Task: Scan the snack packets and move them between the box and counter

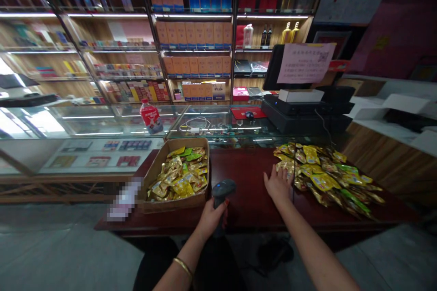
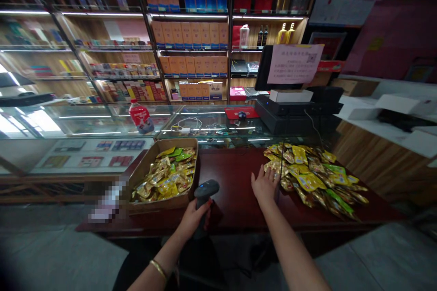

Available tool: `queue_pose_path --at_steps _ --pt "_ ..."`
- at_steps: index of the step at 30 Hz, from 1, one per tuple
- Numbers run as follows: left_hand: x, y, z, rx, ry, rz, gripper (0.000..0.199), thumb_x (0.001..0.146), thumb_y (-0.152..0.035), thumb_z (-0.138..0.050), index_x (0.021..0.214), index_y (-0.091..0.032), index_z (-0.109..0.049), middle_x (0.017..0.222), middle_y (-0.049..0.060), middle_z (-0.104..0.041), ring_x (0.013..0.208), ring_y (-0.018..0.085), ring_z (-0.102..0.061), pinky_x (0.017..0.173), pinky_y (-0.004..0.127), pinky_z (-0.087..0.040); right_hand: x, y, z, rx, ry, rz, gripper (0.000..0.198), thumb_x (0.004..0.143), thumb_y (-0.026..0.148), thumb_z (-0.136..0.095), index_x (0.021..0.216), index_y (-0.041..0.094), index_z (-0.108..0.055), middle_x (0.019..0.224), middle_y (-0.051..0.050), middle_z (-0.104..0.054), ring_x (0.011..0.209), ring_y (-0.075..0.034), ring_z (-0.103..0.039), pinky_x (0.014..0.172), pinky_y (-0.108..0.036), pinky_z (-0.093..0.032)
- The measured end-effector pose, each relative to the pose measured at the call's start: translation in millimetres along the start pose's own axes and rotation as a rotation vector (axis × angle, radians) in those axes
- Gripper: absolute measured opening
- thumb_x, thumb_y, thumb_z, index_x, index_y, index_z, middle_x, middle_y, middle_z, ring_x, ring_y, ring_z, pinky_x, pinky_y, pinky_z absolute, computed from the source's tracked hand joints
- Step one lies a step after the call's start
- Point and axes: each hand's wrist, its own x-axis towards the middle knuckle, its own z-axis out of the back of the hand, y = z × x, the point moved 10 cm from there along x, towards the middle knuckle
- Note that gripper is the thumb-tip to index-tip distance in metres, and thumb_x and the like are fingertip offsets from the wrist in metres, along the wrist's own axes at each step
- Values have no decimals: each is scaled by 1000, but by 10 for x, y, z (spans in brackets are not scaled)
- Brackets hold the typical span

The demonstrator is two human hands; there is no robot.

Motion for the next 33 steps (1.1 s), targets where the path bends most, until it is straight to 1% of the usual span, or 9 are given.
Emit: queue_pose_path --at_steps 3,5,9,12,15,21,26,30,33 --pt "8 -2 -8 -3 7 -14 54 70 -65 -72 87 -16 -56 54 -4 -56 37 11 -50 33 20 -40 -105 190 47 30 35 117 51 98 34 -43 140 8 -55 123 -21 -69 119 -32 -58 107 -45 -33" --pt "10 -1 -7 -6 7 -23 53 71 -65 -71 86 -16 -56 54 -4 -56 38 11 -51 33 20 -40 -125 237 115 52 28 146 42 98 31 -42 132 15 -60 122 -16 -70 115 -28 -60 103 -39 -36" --pt "8 -10 5 -9 -8 -48 53 71 -65 -71 83 -16 -56 54 -3 -57 38 11 -51 34 20 -41 -105 100 271 61 -82 17 47 93 27 -44 136 10 -54 148 -23 -48 137 -37 -39 108 -51 -29" --pt "14 9 12 -21 -17 -41 55 70 -66 -72 85 -16 -56 54 -4 -57 38 11 -51 33 20 -41 -123 -12 289 77 -132 -80 59 88 30 -50 140 4 -46 145 -30 -45 140 -46 -31 106 -63 -26" --pt "24 19 4 -21 -8 -40 55 69 -66 -72 85 -16 -55 54 -4 -57 38 11 -52 33 20 -41 -130 -14 236 129 -126 -56 64 84 30 -55 142 7 -44 134 -27 -54 137 -45 -35 106 -65 -26" --pt "16 -2 -5 -8 2 -44 54 70 -66 -72 86 -16 -55 55 -4 -57 38 11 -52 34 20 -41 -32 -45 126 313 -109 49 64 84 34 -61 142 11 -45 122 -19 -60 116 -33 -54 101 -46 -42" --pt "-20 -18 -56 55 55 -40 52 71 -62 -72 90 -16 -57 55 -4 -57 39 11 -52 36 21 -42 29 -164 55 431 -154 43 33 93 38 -57 120 19 -62 110 -11 -62 101 -25 -62 93 -42 -50" --pt "-48 33 -137 154 149 -27 47 73 -58 -72 88 -16 -58 54 -4 -57 40 10 -52 37 19 -41 20 -99 10 501 -164 105 30 94 40 -64 116 19 -63 130 -8 -60 114 -25 -60 98 -48 -49" --pt "-60 61 -171 213 187 -20 46 75 -57 -72 89 -16 -59 53 -4 -56 40 10 -52 37 18 -39 15 -9 -9 558 -137 165 33 92 36 -66 119 17 -64 130 -10 -62 120 -28 -59 102 -51 -47"
